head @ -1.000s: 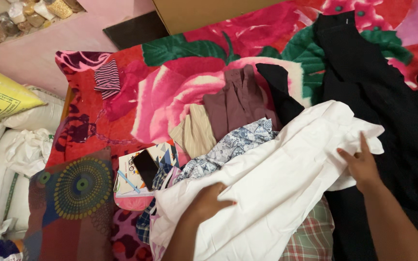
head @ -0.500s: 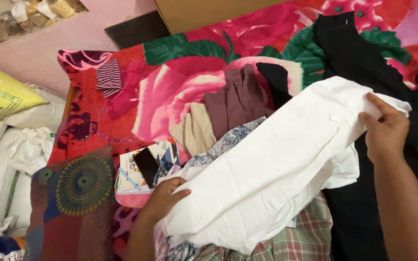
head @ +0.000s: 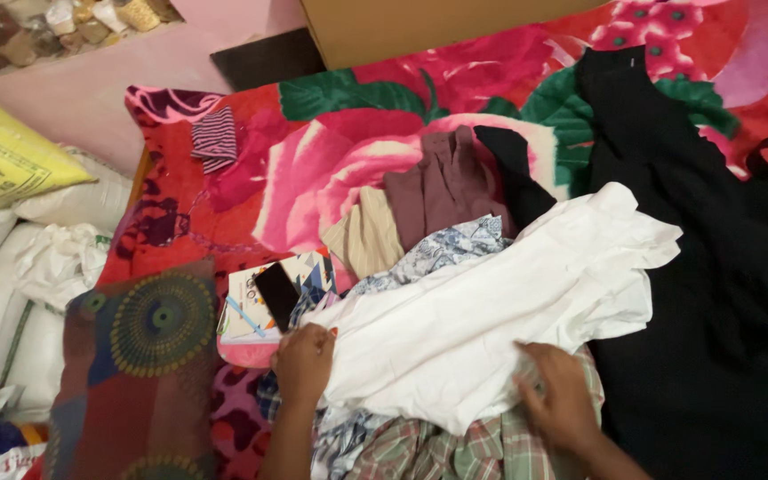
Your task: The person opens a blue suitcase, takes out a white shirt, folds the shirt repeatedly by hand on a bed, and places it neatly inside the suitcase before closing the lid.
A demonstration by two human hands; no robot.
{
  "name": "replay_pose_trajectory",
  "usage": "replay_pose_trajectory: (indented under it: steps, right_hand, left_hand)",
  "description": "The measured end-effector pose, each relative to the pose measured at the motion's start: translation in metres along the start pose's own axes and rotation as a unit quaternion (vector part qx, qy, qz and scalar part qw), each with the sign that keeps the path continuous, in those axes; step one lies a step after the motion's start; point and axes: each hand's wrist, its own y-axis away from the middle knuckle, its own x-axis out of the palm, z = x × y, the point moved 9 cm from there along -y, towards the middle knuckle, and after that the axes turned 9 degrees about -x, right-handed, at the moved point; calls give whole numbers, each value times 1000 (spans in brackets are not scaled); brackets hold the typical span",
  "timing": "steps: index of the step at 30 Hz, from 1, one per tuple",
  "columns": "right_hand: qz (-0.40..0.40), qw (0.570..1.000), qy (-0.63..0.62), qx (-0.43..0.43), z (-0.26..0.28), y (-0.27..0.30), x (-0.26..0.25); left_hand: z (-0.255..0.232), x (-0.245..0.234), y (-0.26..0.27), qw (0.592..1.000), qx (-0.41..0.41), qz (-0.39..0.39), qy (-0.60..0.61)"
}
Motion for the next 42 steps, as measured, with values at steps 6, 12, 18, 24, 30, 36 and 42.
replay_pose_trajectory:
  steps: [6, 12, 18, 24, 30, 36, 42]
  right_hand:
    - [31, 968, 53, -245, 127, -11, 3]
    - [203, 931, 172, -252, 141, -18, 83]
    - [173, 983, 13, -64, 121, -54, 52]
    - [78, 993, -61, -63, 134, -70, -3]
    - [132, 983, -28, -127, 132, -24, 2]
    - [128, 977, -7, -169, 139, -6, 12]
    - [75, 956, -15, -282, 198, -14, -13]
  left_hand:
    - [4, 1, 38, 990, 81, -107, 50]
    - [39, -6, 79, 957, 7, -246, 152]
    - [60, 105, 114, 787, -178, 126, 577]
    - [19, 102, 127, 593, -207, 311, 713]
    - [-6, 90, 85, 430, -199, 259, 842]
    - [5, 57, 87, 423, -192, 212, 860]
    - [54, -15, 109, 450, -160, 48, 877]
